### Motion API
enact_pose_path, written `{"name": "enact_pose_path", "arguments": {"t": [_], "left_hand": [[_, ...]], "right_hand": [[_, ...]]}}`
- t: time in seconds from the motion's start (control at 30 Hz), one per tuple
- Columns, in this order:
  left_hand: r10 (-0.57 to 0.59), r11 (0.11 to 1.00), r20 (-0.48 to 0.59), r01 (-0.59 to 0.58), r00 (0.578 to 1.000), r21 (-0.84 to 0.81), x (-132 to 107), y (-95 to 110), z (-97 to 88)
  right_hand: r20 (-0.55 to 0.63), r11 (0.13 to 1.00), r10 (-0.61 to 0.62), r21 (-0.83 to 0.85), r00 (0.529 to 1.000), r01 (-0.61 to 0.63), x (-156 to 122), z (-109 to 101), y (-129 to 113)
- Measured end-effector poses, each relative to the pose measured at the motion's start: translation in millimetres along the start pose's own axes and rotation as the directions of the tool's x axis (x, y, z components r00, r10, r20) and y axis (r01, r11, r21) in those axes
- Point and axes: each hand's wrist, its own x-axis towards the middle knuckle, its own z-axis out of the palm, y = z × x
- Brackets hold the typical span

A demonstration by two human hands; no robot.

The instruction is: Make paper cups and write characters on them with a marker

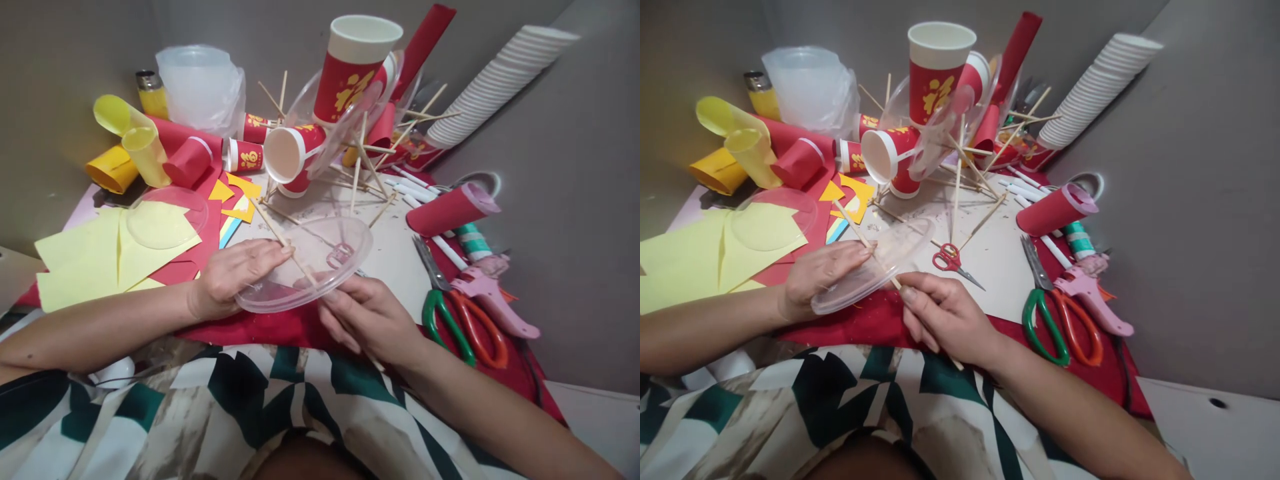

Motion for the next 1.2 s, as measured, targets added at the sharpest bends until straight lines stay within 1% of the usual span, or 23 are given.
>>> {"name": "enact_pose_path", "arguments": {"t": [0.07, 0.13, 0.2, 0.23, 0.27, 0.3, 0.33, 0.4, 0.43, 0.47, 0.53, 0.57, 0.63, 0.7, 0.77, 0.83, 0.87, 0.93, 1.0, 1.03, 1.1, 1.17, 1.2], "left_hand": [[0.022, 0.999, 0.029, -0.023, 0.999, 0.028, 2, 1, -4.5], [0.037, 0.997, 0.070, -0.042, 0.997, 0.062, 4, 2, -9.6], [0.024, 0.996, 0.099, -0.033, 0.995, 0.087, 4, 3, -13.3], [0.006, 0.995, 0.108, -0.016, 0.994, 0.094, 4, 4, -14.2], [-0.012, 0.995, 0.113, 0.001, 0.993, 0.097, 4, 4, -14.6], [-0.021, 0.996, 0.118, 0.010, 0.993, 0.092, 4, 5, -14.6], [-0.025, 0.996, 0.119, 0.015, 0.993, 0.083, 4, 5, -14.4], [-0.036, 0.998, 0.112, 0.030, 0.993, 0.057, 5, 6, -14.1], [-0.043, 0.998, 0.105, 0.039, 0.994, 0.041, 6, 7, -14.3], [-0.051, 0.999, 0.101, 0.048, 0.994, 0.025, 7, 7, -14.7], [-0.066, 0.998, 0.092, 0.066, 0.994, -0.002, 8, 7, -15.4], [-0.056, 0.998, 0.086, 0.058, 0.995, -0.019, 8, 7, -15.4], [-0.053, 0.997, 0.043, 0.055, 0.998, -0.054, 7, 7, -13.7], [-0.119, 0.990, -0.016, 0.118, 0.993, -0.071, 5, 8, -10.2], [-0.255, 0.966, -0.064, 0.251, 0.965, -0.067, 4, 8, -5.7], [-0.363, 0.931, -0.088, 0.358, 0.928, -0.068, 2, 8, -1.5], [-0.390, 0.920, -0.094, 0.384, 0.916, -0.075, 1, 8, 0.1], [-0.401, 0.915, -0.102, 0.394, 0.910, -0.086, 0, 7, 2.5], [-0.388, 0.921, -0.090, 0.381, 0.917, -0.079, 0, 5, 3.5], [-0.376, 0.926, -0.081, 0.371, 0.923, -0.070, 0, 4, 3.5], [-0.337, 0.941, -0.063, 0.334, 0.939, -0.053, 0, 3, 2.7], [-0.279, 0.960, -0.055, 0.277, 0.959, -0.046, 1, 1, 1.5], [-0.252, 0.967, -0.060, 0.249, 0.966, -0.049, 1, 1, 0.9]], "right_hand": [[0.136, 0.941, 0.152, 0.283, 0.979, -0.186, -1, -2, -1], [0.192, 0.903, 0.194, 0.347, 0.962, -0.252, 0, -4, 0], [0.087, 0.966, 0.155, 0.194, 0.984, -0.170, 2, -4, 3], [-0.008, 0.996, 0.081, 0.043, 0.997, -0.080, 3, -4, 5], [-0.091, 0.991, -0.034, -0.134, 0.995, 0.021, 4, -4, 7], [-0.135, 0.946, -0.164, -0.303, 0.977, 0.117, 5, -3, 9], [-0.137, 0.880, -0.279, -0.433, 0.950, 0.196, 5, -3, 11], [-0.063, 0.793, -0.389, -0.531, 0.919, 0.299, 5, -1, 11], [-0.028, 0.803, -0.380, -0.506, 0.925, 0.314, 5, -1, 11], [0.000, 0.849, -0.324, -0.441, 0.946, 0.291, 4, 0, 10], [0.071, 0.969, -0.127, -0.206, 0.989, 0.139, 3, 0, 7], [0.130, 0.998, -0.018, -0.062, 0.991, 0.026, 2, -1, 5], [0.254, 0.970, 0.133, 0.164, 0.958, -0.178, 2, -2, 4], [0.294, 0.941, 0.181, 0.226, 0.939, -0.253, 4, -1, 5], [0.162, 0.976, 0.168, 0.109, 0.972, -0.187, 7, 0, 8], [-0.068, 0.985, 0.007, -0.173, 0.998, -0.019, 10, 2, 13], [-0.156, 0.939, -0.118, -0.339, 0.981, 0.059, 11, 2, 16], [-0.215, 0.790, -0.334, -0.595, 0.918, 0.148, 12, 3, 20], [-0.206, 0.705, -0.414, -0.689, 0.887, 0.170, 12, 2, 19], [-0.202, 0.715, -0.402, -0.679, 0.893, 0.168, 11, 2, 17], [-0.190, 0.834, -0.267, -0.537, 0.945, 0.128, 10, 2, 11], [-0.111, 0.975, -0.030, -0.222, 0.993, 0.005, 8, 1, 5], [-0.038, 0.996, 0.074, -0.036, 0.997, -0.076, 7, 0, 2]]}}
